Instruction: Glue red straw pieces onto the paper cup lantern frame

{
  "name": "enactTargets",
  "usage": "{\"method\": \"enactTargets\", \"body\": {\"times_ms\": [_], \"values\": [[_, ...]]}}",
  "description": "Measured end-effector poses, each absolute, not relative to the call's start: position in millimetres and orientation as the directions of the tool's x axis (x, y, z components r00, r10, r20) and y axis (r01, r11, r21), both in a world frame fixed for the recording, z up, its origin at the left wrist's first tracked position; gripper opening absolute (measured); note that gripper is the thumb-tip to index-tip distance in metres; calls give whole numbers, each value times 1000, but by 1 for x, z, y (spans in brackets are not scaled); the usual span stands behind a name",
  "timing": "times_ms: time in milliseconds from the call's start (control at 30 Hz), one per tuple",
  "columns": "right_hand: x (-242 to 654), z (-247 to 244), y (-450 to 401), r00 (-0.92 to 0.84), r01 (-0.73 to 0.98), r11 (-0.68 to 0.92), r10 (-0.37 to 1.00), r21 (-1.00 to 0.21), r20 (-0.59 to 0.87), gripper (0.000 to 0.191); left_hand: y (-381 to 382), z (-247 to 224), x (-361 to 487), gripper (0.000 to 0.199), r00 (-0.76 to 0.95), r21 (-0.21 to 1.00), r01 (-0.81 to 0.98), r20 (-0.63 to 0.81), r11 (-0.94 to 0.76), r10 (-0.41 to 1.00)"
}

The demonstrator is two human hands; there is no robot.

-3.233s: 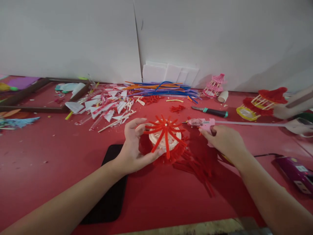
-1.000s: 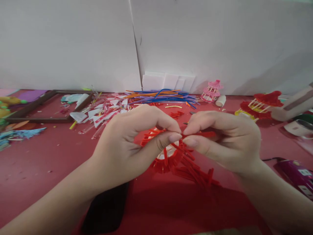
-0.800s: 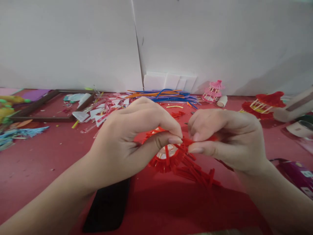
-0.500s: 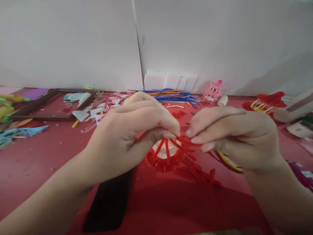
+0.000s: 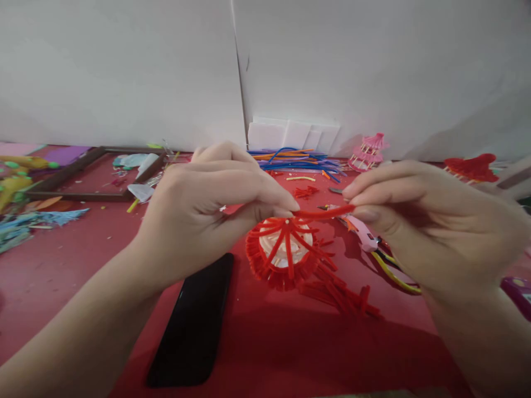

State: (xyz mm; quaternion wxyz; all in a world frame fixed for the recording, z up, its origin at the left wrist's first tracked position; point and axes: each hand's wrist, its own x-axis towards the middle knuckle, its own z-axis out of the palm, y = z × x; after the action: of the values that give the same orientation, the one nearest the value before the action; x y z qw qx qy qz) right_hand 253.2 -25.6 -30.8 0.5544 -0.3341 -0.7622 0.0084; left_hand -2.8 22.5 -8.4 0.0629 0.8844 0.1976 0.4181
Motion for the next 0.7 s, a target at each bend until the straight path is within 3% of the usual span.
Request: {"method": "enactTargets", "body": {"times_ms": [100,233,433,700], "values": [[252,-35,-30,-218,513,798,478,-316,851,9,23,-11,-1,17,541,289,289,737,-913,405],[252,-37,-28,-244,481,822,460,-305,854,20,25,-11,0,17,527,266,262,765,-928,369],[257,-32,-27,-407,387,896,377,-217,832,12,25,-11,0,17,577,224,250,747,-942,331],[252,-33,-32,-406,407,898,341,-166,848,15,22,-11,3,21,599,210,273,726,-939,337]]}}
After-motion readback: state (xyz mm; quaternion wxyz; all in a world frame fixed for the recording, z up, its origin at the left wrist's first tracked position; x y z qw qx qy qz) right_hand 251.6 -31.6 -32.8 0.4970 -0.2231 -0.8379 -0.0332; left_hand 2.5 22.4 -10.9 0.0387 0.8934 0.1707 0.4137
